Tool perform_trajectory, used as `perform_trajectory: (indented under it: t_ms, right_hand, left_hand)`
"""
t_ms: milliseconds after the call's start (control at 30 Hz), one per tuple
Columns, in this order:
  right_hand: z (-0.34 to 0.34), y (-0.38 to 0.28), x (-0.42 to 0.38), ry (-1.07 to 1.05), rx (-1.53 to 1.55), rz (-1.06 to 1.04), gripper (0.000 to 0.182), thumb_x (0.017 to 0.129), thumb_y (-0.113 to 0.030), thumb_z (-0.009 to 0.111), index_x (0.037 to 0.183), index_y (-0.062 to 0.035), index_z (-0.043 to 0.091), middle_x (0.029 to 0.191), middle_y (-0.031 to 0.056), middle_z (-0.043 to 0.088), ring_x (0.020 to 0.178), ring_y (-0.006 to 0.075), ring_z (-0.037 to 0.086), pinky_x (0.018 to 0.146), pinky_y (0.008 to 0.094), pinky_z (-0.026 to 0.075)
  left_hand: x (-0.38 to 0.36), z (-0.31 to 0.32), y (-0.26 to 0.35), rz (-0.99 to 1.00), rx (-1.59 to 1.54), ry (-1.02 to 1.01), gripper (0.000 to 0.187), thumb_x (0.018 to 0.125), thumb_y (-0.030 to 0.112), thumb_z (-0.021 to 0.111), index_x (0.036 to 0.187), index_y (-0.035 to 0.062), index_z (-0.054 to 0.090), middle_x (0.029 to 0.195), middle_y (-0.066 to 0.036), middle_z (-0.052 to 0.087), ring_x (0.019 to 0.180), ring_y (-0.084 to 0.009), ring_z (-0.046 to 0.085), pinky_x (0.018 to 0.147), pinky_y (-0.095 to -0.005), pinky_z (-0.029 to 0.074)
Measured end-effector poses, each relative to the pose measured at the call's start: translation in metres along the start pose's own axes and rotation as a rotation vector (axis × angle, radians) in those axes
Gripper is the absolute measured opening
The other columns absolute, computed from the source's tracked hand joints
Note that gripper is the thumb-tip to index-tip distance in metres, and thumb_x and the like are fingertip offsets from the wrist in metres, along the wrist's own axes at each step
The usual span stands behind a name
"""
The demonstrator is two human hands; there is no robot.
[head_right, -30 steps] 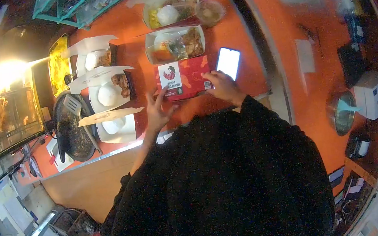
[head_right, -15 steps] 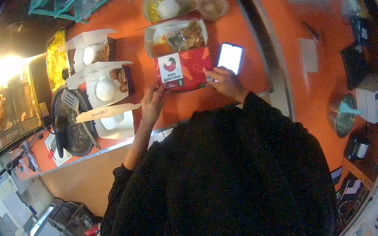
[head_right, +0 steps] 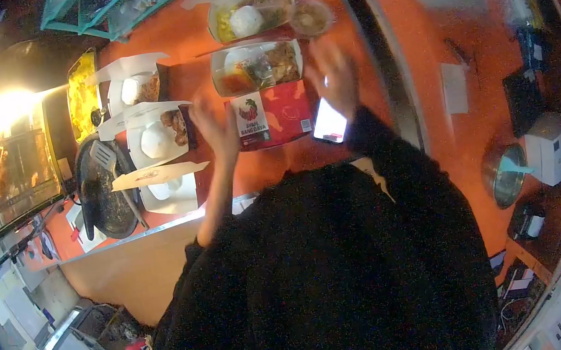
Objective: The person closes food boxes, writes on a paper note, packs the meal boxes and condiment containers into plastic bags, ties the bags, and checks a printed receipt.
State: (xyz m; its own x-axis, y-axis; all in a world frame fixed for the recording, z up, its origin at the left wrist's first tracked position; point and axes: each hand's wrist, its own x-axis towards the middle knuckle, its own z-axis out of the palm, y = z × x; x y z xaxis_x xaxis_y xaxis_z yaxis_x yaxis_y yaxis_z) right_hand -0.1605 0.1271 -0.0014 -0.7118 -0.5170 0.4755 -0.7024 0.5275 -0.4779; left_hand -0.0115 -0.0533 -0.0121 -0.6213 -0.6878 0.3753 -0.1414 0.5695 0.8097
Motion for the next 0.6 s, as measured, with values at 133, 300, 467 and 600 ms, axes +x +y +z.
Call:
perform_trajectory:
  t_ms: [133,300,467,600]
  right_hand:
    - [0.029,0.014,0.054,-0.041,-0.157,-0.075,0.039,0.070,-0.014,0.057,0.107,-0.0054,0.049,0.106,0.0153,0.049,0.099,0.0321,0.046,0.084,0.0424,0.036]
    - [0.055,0.016,0.005,-0.115,-0.049,-0.002,0.031,0.062,0.003,0.052,0.092,-0.0017,0.046,0.097,0.0177,0.049,0.094,0.0336,0.047,0.082,0.0416,0.036]
    - [0.087,0.030,-0.017,-0.097,0.344,0.294,0.041,0.063,0.009,0.050,0.098,-0.0042,0.032,0.102,0.0255,0.044,0.094,0.0413,0.045,0.078,0.0420,0.037]
    - [0.091,0.023,-0.004,-0.151,0.423,0.475,0.039,0.067,0.007,0.050,0.099,-0.0058,0.031,0.100,0.0247,0.046,0.094,0.0410,0.047,0.076,0.0401,0.039]
  left_hand:
    - [0.082,0.040,-0.010,0.090,0.339,0.116,0.039,0.067,0.012,0.061,0.101,0.0012,0.044,0.110,-0.016,0.043,0.105,-0.0325,0.039,0.089,-0.0393,0.031]
    - [0.062,0.040,-0.058,-0.079,0.531,-0.143,0.036,0.067,0.013,0.061,0.096,0.0015,0.044,0.096,-0.014,0.054,0.090,-0.0289,0.052,0.080,-0.0350,0.038]
    - [0.042,0.058,-0.091,-0.115,-0.088,-0.051,0.029,0.075,0.016,0.056,0.091,-0.0031,0.041,0.075,-0.019,0.058,0.066,-0.0364,0.056,0.055,-0.0317,0.044]
    - [0.054,0.051,-0.072,-0.222,0.044,-0.204,0.029,0.076,0.012,0.056,0.093,-0.0031,0.038,0.083,-0.018,0.057,0.077,-0.0281,0.058,0.064,-0.0339,0.044]
